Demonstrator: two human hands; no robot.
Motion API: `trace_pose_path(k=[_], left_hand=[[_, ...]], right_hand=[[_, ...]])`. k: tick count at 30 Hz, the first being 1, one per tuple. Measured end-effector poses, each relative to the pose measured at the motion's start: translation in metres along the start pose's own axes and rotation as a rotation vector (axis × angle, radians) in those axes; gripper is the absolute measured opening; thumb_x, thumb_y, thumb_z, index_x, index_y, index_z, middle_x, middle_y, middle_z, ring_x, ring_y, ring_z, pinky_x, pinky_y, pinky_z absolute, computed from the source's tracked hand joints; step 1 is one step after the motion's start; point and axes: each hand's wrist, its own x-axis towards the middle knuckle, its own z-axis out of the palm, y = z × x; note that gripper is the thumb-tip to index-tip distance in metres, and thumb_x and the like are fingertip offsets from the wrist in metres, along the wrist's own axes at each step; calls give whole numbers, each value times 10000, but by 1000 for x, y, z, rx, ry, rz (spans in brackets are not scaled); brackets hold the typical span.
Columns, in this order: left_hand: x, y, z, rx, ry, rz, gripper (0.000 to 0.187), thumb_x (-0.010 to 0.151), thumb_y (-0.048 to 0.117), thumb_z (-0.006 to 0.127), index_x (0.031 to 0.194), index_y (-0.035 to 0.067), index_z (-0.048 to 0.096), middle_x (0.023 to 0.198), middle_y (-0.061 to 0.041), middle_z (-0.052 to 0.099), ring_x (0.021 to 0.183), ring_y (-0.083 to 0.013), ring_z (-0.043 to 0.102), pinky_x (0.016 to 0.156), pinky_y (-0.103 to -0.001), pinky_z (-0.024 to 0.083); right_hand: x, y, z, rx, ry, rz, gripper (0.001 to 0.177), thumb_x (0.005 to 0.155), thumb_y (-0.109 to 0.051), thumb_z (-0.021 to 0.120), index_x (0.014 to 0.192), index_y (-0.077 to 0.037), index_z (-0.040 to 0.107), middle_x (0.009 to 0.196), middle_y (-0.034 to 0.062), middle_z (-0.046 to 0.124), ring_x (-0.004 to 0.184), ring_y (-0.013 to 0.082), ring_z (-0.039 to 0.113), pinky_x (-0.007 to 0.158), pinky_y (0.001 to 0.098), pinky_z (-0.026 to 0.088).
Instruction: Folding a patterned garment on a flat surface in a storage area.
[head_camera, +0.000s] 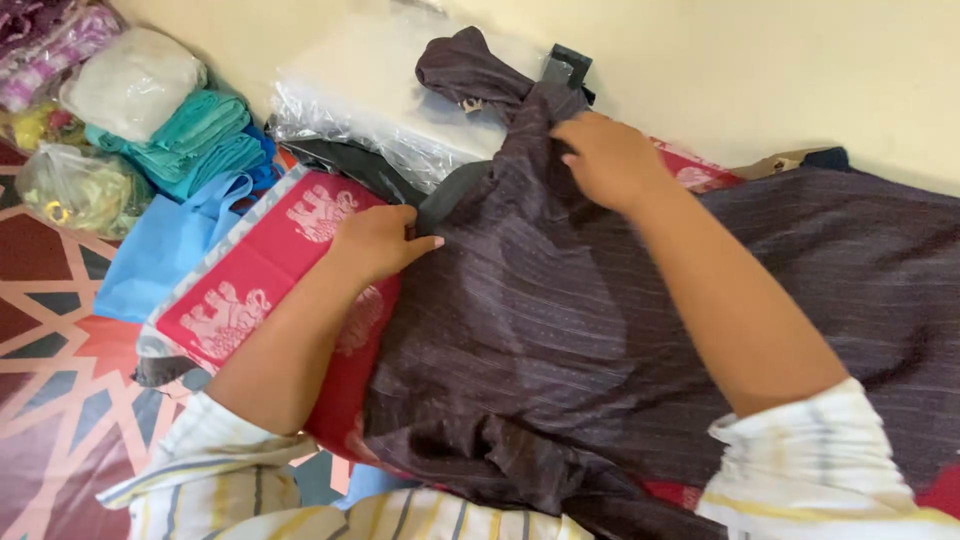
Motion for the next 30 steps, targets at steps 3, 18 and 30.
trace_pose_path(k=[3, 18, 30], left_hand=[[2, -13, 4, -166, 93, 7, 498, 893, 629, 643, 1047, 157, 688, 1015, -158, 741, 1081, -392, 696, 858, -514, 548], [11, -17, 27, -1236, 228, 333, 467, 904, 87, 774, 1121, 167, 369, 909, -7, 498, 702, -33, 434, 641, -202, 365], [-2, -5, 10, -1169, 185, 260, 333, 900, 123, 799, 1036, 159, 497, 865, 61, 462, 796, -34, 460, 750, -198, 390]], right_hand=[[24, -18, 23, 284, 101, -373, 615, 869, 72, 360, 1449, 13, 556, 1464, 293, 547, 1374, 475, 486, 1114, 549, 420], [65, -10, -13, -153, -953, 192, 622, 821, -268, 692, 1401, -48, 637, 1443, 106, 631, 1234, 339, 647, 962, 495, 546], [56, -55, -104, 245, -666, 275, 282, 892, -191, 712, 1172, -164, 708, 886, 98, 595, 753, 277, 507, 685, 418, 407]])
